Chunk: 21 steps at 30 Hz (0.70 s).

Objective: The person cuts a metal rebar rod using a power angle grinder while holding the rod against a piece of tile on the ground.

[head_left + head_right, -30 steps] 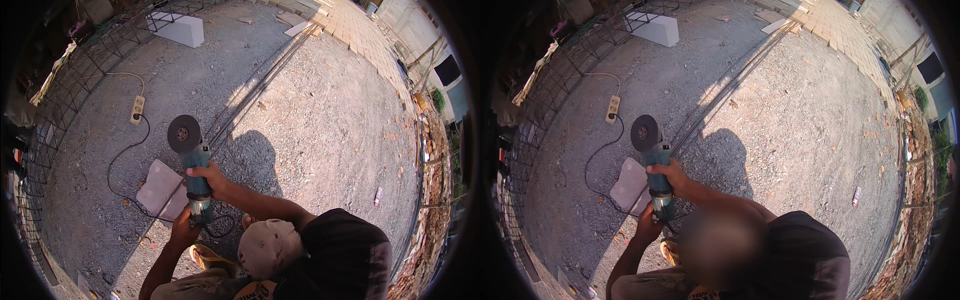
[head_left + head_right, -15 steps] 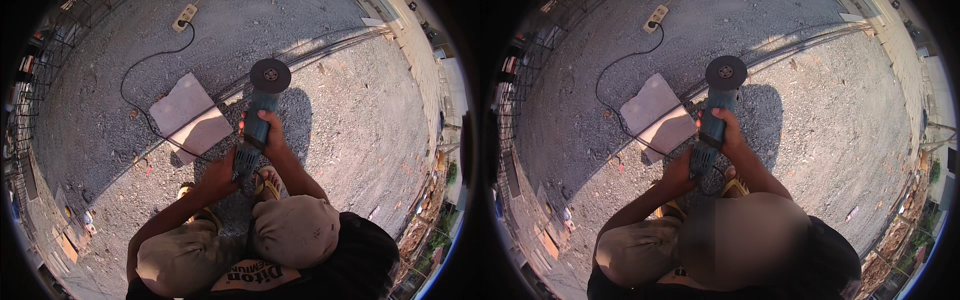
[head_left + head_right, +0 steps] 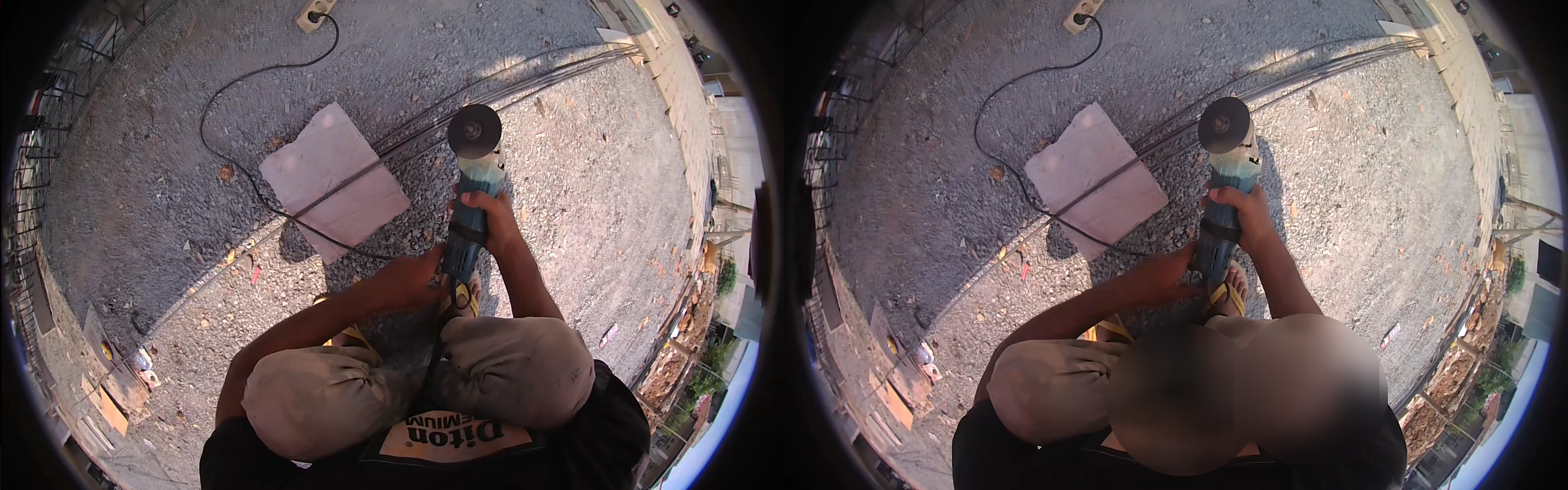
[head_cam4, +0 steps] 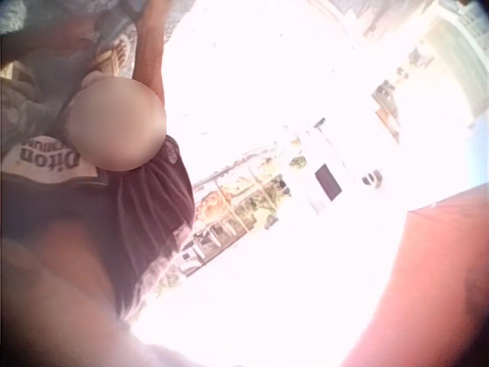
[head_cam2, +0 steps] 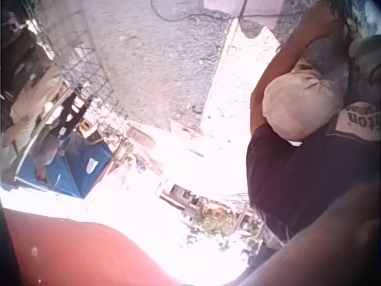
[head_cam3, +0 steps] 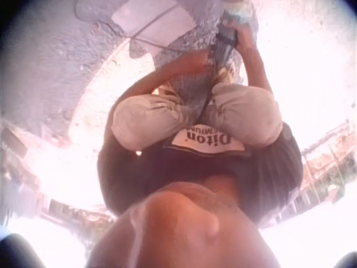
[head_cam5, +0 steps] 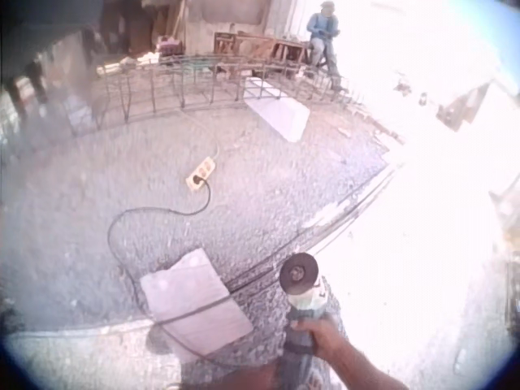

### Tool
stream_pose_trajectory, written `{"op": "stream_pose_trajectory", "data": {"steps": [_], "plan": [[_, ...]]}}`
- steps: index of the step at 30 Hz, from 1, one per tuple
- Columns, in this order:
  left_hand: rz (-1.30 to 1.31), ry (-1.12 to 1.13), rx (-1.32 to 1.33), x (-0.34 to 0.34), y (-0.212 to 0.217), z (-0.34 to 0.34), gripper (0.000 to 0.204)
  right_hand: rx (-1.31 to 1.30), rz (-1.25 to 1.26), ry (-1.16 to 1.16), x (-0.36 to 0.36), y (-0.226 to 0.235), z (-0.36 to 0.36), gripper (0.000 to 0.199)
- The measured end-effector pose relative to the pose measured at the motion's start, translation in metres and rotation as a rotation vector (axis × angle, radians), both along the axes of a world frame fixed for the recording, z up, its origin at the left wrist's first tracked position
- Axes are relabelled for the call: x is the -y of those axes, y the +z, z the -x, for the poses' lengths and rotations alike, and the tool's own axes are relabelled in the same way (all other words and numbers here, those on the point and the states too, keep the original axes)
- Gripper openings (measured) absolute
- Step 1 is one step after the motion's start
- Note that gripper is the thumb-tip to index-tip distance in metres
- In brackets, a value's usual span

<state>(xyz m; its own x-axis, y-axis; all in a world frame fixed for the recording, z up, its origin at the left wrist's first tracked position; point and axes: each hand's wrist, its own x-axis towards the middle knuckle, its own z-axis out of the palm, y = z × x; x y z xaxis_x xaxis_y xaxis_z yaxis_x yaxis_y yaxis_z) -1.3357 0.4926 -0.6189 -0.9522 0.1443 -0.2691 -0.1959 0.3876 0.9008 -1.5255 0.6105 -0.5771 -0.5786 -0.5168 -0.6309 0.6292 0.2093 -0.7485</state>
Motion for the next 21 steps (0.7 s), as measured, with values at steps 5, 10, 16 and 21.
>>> {"op": "stream_pose_trajectory", "data": {"steps": [5,10,16,21], "plan": [[0.495,0.641,-0.405,0.100,-0.006,-0.063,0.032,-0.255,-0.059,0.101,-0.005,-0.005,0.037,0.039],[1.002,0.902,-0.222,0.189,-0.042,-0.163,0.020,-0.530,-0.222,0.332,0.022,-0.016,0.027,0.040],[0.588,0.754,-0.328,0.201,-0.067,-0.184,0.013,-0.707,-0.357,0.470,0.039,-0.029,0.013,0.044],[0.556,0.892,-0.246,0.191,-0.073,-0.178,0.007,-0.801,-0.385,0.503,0.039,-0.039,0.018,0.044]]}}
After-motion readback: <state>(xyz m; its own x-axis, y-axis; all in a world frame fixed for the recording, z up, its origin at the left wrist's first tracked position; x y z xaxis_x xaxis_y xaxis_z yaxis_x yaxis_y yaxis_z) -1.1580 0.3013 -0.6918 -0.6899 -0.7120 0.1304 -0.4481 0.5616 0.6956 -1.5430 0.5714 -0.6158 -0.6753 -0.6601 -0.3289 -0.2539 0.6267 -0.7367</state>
